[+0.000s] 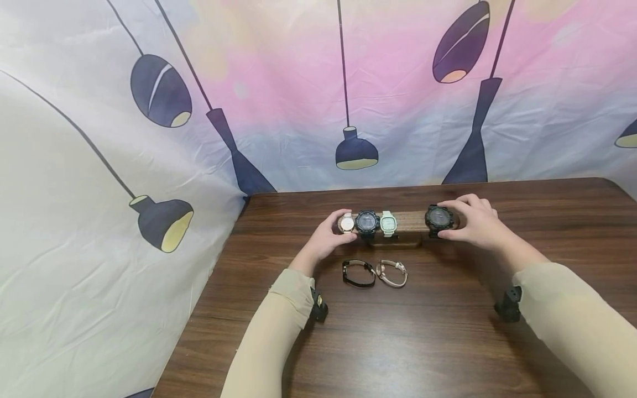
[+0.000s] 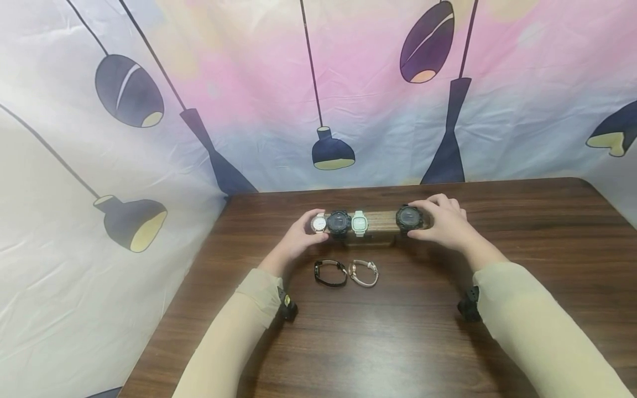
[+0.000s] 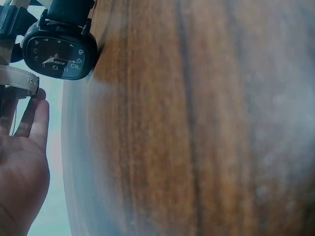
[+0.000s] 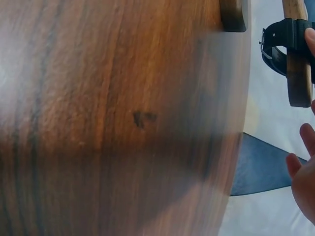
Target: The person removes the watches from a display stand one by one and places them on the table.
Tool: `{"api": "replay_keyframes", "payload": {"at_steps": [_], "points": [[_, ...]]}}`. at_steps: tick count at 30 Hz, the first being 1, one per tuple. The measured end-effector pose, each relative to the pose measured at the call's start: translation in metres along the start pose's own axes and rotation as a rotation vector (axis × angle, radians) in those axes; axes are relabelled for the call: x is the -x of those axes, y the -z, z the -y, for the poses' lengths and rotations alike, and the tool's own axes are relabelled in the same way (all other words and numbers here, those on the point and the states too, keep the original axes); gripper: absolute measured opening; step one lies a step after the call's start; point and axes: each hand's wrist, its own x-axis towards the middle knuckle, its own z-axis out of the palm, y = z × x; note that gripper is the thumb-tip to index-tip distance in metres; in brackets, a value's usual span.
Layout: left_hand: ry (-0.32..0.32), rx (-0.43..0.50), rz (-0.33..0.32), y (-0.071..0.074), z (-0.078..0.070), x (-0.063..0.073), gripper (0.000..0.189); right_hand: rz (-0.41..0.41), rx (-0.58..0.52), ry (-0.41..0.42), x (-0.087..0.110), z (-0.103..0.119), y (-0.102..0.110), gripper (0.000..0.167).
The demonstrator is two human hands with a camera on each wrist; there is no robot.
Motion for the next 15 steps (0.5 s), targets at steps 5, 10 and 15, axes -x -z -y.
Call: {"api": "replay_keyframes", "payload": {"at_steps": [5, 10, 15], "points": [[0.013, -0.021, -0.002, 0.0, 0.0, 0.0, 0.063, 0.015, -0.07, -0.008, 0.004, -0.007, 0.0, 0.068], [0.025, -0.017, 0.019, 0.0, -0.013, 0.005, 0.063, 0.027, -0.233, -0.02, 0.008, -0.018, -0.01, 0.071], [0.024, 0.002, 0.014, 0.0, -0.004, 0.001, 0.064, 0.036, -0.409, -0.055, 0.011, -0.02, -0.02, 0.077]]}}
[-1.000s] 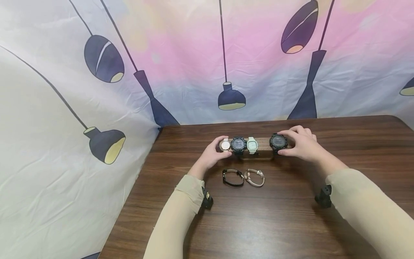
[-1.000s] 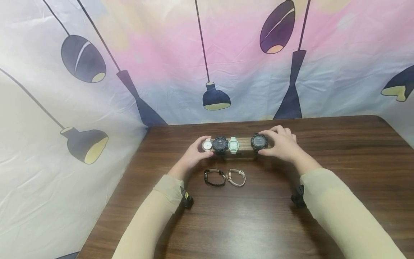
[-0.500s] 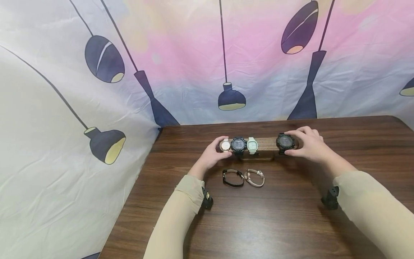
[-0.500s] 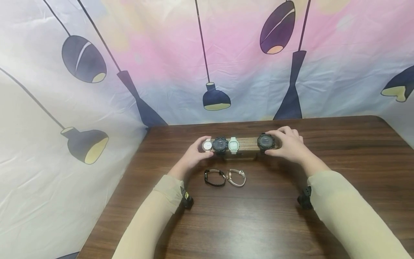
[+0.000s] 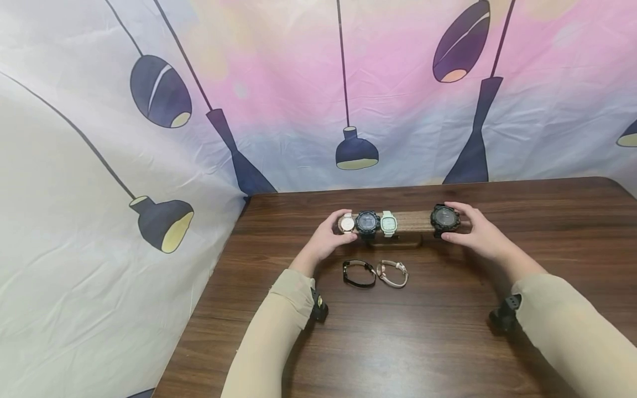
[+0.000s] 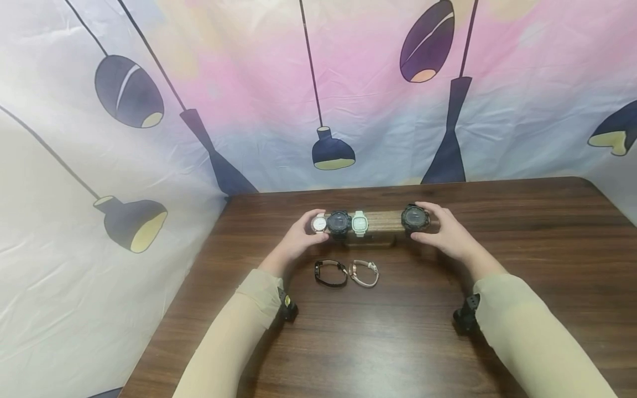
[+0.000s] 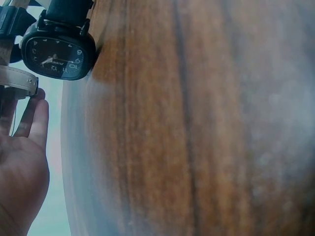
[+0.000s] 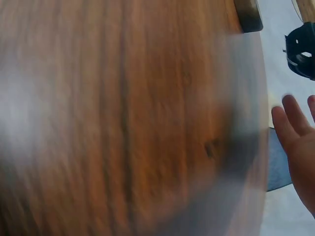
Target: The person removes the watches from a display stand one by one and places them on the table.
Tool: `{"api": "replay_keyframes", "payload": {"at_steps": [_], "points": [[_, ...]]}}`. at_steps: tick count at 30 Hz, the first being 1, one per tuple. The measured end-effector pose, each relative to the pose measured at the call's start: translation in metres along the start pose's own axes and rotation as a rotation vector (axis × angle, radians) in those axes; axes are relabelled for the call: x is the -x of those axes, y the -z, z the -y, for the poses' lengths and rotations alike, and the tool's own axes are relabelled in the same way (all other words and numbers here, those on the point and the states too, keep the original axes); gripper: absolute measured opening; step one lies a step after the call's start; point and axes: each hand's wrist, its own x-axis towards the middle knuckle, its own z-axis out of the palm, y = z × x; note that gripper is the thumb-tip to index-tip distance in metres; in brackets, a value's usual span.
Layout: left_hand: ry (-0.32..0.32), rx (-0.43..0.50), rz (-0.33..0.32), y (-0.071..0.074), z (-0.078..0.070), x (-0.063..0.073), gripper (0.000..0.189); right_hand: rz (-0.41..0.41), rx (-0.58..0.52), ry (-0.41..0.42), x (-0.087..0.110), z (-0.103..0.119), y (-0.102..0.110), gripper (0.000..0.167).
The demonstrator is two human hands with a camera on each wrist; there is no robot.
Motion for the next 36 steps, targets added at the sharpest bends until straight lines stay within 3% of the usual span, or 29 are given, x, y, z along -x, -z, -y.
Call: {"api": "replay_keyframes", "payload": {"at_steps": [5, 8, 15, 17, 21, 29, 36], "points": [[-0.003, 0.004, -0.018, -0.001, 0.022, -0.01, 0.067, -0.012, -0.071, -0.062, 0.002, -0.002, -0.005, 0.081], [-0.014, -0.014, -0.036, -0.003, 0.024, -0.011, 0.066, -0.022, -0.134, -0.08, 0.002, -0.003, -0.009, 0.08], [-0.031, -0.022, -0.043, -0.004, 0.024, -0.01, 0.064, 0.011, -0.61, -0.029, -0.001, -0.008, -0.021, 0.078], [-0.029, -0.017, -0.041, -0.004, 0.023, -0.01, 0.063, 0.023, -0.679, -0.016, -0.002, -0.009, -0.022, 0.078], [-0.026, -0.014, -0.038, -0.004, 0.022, -0.01, 0.063, 0.025, -0.648, -0.022, -0.003, -0.01, -0.022, 0.077], [-0.018, -0.016, -0.043, -0.003, 0.021, -0.011, 0.061, -0.034, -0.331, -0.078, 0.001, -0.009, -0.011, 0.077], [-0.018, -0.021, -0.048, -0.002, 0.023, -0.01, 0.061, -0.036, -0.281, -0.092, 0.003, -0.009, -0.006, 0.079]]}}
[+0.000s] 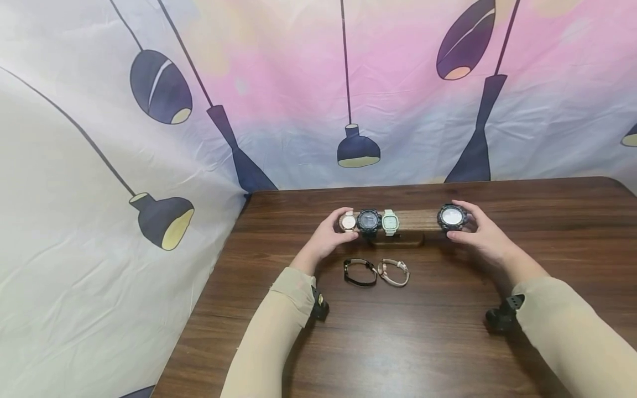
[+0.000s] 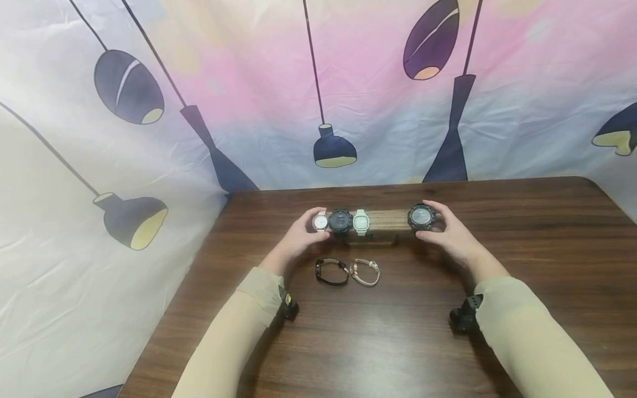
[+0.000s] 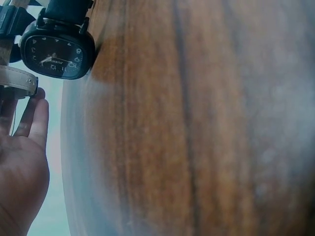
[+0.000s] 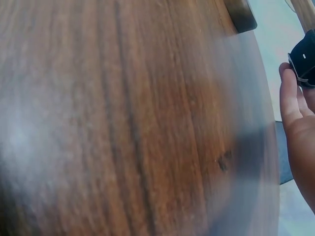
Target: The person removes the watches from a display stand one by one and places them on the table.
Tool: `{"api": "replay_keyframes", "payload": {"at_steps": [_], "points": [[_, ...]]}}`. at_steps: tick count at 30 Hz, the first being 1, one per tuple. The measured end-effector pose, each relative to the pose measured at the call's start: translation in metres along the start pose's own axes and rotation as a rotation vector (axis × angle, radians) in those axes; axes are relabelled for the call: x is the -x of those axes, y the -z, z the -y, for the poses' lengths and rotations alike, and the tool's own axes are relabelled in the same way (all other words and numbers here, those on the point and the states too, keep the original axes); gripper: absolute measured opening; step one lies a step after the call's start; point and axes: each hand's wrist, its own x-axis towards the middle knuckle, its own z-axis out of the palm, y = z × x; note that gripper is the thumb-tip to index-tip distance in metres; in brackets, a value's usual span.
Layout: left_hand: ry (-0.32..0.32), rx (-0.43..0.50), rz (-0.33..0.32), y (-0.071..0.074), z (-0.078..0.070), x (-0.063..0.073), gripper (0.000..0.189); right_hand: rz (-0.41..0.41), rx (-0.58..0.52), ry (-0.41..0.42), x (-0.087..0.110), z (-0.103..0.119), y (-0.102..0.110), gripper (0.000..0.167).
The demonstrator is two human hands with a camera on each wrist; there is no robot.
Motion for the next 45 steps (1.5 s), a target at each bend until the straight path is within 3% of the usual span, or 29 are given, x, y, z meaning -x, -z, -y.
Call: {"api": "replay_keyframes", "payload": {"at_steps": [14, 21, 28, 45], "points": [[-0.01, 0.005, 0.006, 0.0, -0.002, -0.001, 0.064, -0.025, 0.056, -0.003, 0.011, -0.001, 0.013, 0.077], [0.024, 0.001, 0.069, 0.004, -0.032, 0.012, 0.066, -0.029, 0.056, 0.021, 0.019, -0.003, 0.015, 0.075], [0.012, 0.016, 0.07, 0.004, -0.033, 0.013, 0.065, -0.056, 0.153, 0.048, 0.029, -0.002, 0.017, 0.072], [0.004, 0.009, 0.066, 0.005, -0.029, 0.012, 0.066, -0.061, 0.17, 0.098, 0.046, -0.003, 0.007, 0.069]]}}
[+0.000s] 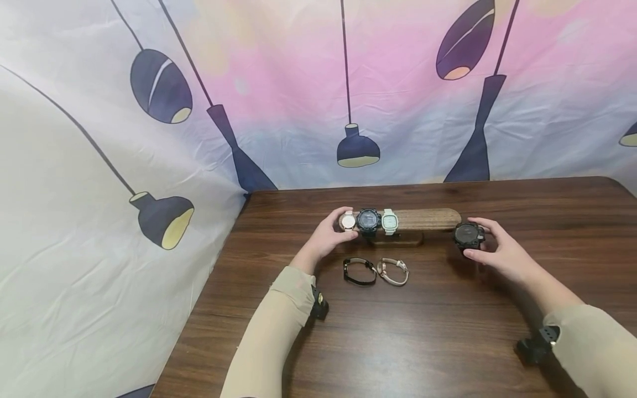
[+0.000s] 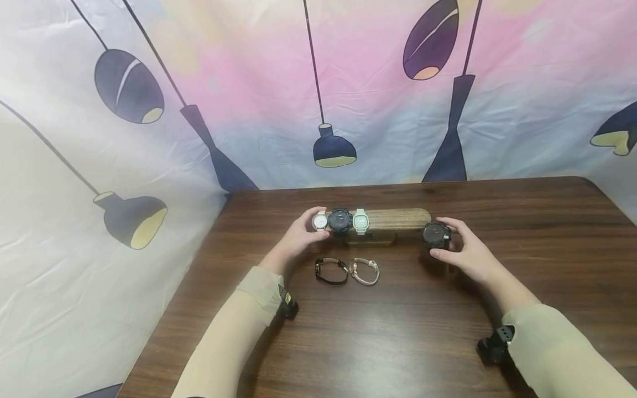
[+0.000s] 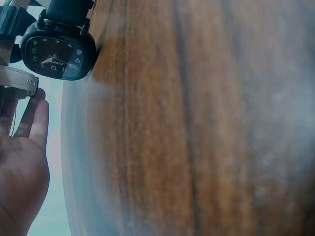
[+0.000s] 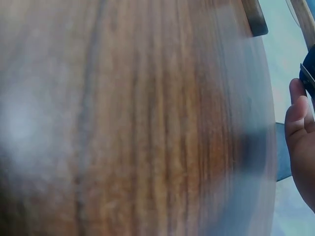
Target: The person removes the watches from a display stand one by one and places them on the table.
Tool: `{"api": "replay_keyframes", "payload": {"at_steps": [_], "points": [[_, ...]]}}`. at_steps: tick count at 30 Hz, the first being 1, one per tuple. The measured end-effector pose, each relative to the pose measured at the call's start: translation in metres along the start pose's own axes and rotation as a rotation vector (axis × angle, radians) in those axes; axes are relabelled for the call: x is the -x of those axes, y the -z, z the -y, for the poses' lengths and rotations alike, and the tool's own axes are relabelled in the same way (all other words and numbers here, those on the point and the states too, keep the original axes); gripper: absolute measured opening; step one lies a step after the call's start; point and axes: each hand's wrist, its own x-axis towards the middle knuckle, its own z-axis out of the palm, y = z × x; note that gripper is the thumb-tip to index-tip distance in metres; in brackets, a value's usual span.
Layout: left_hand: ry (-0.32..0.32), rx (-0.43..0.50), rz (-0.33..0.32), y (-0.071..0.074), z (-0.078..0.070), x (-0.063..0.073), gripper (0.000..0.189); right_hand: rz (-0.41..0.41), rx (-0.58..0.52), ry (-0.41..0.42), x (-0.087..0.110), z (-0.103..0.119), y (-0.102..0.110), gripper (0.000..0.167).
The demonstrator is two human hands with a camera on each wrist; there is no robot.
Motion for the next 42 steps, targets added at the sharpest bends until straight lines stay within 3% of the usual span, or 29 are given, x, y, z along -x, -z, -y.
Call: {"api": "replay_keyframes", "payload": {"at_steps": [9, 17, 24, 26, 35, 42], "points": [[-0.005, -0.003, -0.053, -0.004, 0.029, -0.013, 0.063, 0.02, -0.046, 0.015, 0.006, 0.005, -0.014, 0.067], [0.008, 0.002, -0.053, -0.003, 0.027, -0.012, 0.065, 0.052, -0.05, 0.056, 0.008, 0.011, -0.026, 0.067], [0.002, -0.004, -0.019, -0.002, 0.0, 0.0, 0.064, 0.068, -0.013, 0.089, 0.006, 0.013, -0.035, 0.066], [0.003, 0.001, -0.018, -0.002, -0.001, 0.001, 0.065, 0.074, 0.008, 0.096, 0.006, 0.012, -0.036, 0.067], [0.0, -0.014, -0.075, -0.005, 0.027, -0.011, 0.064, 0.089, 0.086, 0.092, 0.006, 0.01, -0.041, 0.071], [-0.029, -0.012, -0.076, -0.005, 0.029, -0.011, 0.065, 0.124, -0.041, 0.088, 0.004, 0.01, -0.049, 0.068]]}}
